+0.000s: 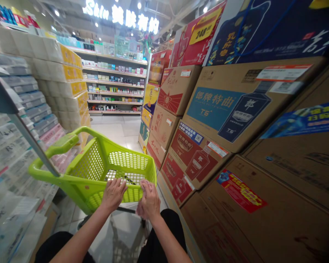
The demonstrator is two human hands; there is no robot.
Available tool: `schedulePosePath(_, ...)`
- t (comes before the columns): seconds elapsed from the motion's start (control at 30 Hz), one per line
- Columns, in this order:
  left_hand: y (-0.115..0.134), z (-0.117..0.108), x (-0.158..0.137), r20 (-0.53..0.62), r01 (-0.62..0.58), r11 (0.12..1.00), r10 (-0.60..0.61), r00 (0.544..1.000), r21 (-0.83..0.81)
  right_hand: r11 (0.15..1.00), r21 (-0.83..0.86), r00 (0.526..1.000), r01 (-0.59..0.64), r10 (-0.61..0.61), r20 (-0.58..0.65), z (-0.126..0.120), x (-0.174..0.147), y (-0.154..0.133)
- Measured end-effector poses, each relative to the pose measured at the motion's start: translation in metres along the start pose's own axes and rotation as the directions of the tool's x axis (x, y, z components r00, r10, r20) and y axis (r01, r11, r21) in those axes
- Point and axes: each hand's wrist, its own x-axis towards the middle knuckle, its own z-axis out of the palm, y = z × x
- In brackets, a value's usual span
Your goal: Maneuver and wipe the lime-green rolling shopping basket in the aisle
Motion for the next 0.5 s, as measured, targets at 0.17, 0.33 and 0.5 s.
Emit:
schedulePosePath(0.17,0.004,-0.002,-0.006,-0.010,0.040,0.999,-0.040,0.999,-0.001,0.982,-0.059,0.982,-0.178,0.181,0.051,0.007,0.010,-0.025)
schedulePosePath(0.33,0.005,-0.002,-0.012,-0.018,0.010,1.000,-0.011,1.000,-0.028,0.997,-0.073,0.997,0.014,-0.008,0.072,0.019,0.004,-0.060)
schedulePosePath(0.5,-0.018,-0.011,-0.020,-0.003,-0.049,0.998,0.048,0.999,-0.038,0.986,-0.164,0.995,0.019,-0.002,0.104,0.002,0.010,-0.025)
